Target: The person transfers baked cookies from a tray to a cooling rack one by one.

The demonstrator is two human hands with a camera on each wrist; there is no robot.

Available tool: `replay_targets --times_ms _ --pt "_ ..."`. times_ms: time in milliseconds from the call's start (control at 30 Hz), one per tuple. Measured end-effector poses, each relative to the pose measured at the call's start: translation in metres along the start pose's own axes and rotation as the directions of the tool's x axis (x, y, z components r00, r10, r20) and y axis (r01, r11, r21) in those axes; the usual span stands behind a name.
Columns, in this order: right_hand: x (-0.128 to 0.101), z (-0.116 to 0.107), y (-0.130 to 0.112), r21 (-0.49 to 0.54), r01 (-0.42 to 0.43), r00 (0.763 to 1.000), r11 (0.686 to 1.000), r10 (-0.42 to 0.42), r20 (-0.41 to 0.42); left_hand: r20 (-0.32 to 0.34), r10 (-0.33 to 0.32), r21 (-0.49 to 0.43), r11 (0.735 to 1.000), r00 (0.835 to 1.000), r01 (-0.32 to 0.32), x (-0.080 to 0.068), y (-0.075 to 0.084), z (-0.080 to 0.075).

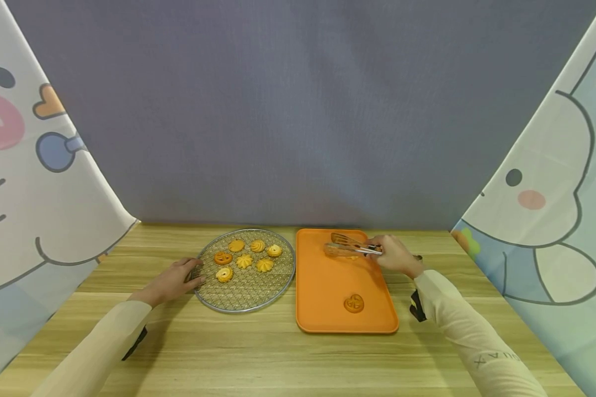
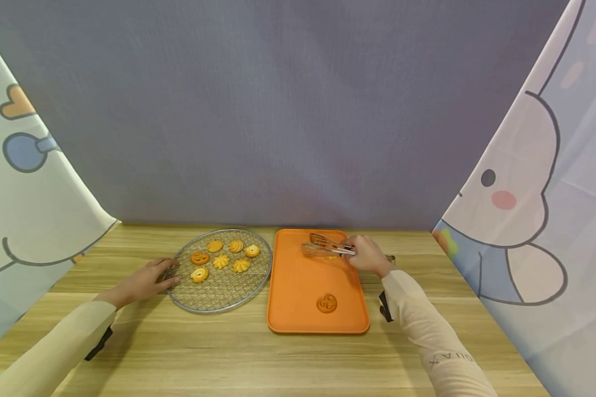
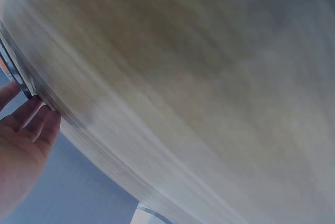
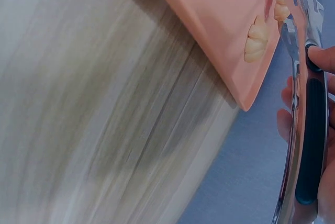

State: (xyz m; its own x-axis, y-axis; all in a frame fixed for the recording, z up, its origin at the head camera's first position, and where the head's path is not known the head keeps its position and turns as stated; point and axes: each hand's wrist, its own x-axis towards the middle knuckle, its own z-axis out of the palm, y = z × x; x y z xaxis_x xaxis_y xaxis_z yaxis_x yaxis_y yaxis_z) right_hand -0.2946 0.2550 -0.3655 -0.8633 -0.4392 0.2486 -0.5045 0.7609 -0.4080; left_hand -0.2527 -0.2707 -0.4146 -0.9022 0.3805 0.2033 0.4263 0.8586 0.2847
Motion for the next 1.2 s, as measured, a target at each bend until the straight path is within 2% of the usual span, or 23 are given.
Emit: replay_targets --times_ms 433,600,1200 --pt "0.007 0.008 -0.015 -0.009 0.068 0.997 0.998 -0.068 0.021 -0.008 0.016 0.004 1.0 1.0 -0.016 -0.001 0.002 -0.001" --pt "0.01 0.012 -0.025 0.019 0.104 0.994 0.994 -0.105 0.019 -0.01 0.017 0.001 1.0 1.0 -0.017 -0.001 0.002 -0.001" --pt "0.021 0.025 -0.065 -0.001 0.22 0.973 0.975 -0.22 0.068 -0.014 0.021 0.006 1.0 1.0 -0.021 0.0 0.0 0.0"
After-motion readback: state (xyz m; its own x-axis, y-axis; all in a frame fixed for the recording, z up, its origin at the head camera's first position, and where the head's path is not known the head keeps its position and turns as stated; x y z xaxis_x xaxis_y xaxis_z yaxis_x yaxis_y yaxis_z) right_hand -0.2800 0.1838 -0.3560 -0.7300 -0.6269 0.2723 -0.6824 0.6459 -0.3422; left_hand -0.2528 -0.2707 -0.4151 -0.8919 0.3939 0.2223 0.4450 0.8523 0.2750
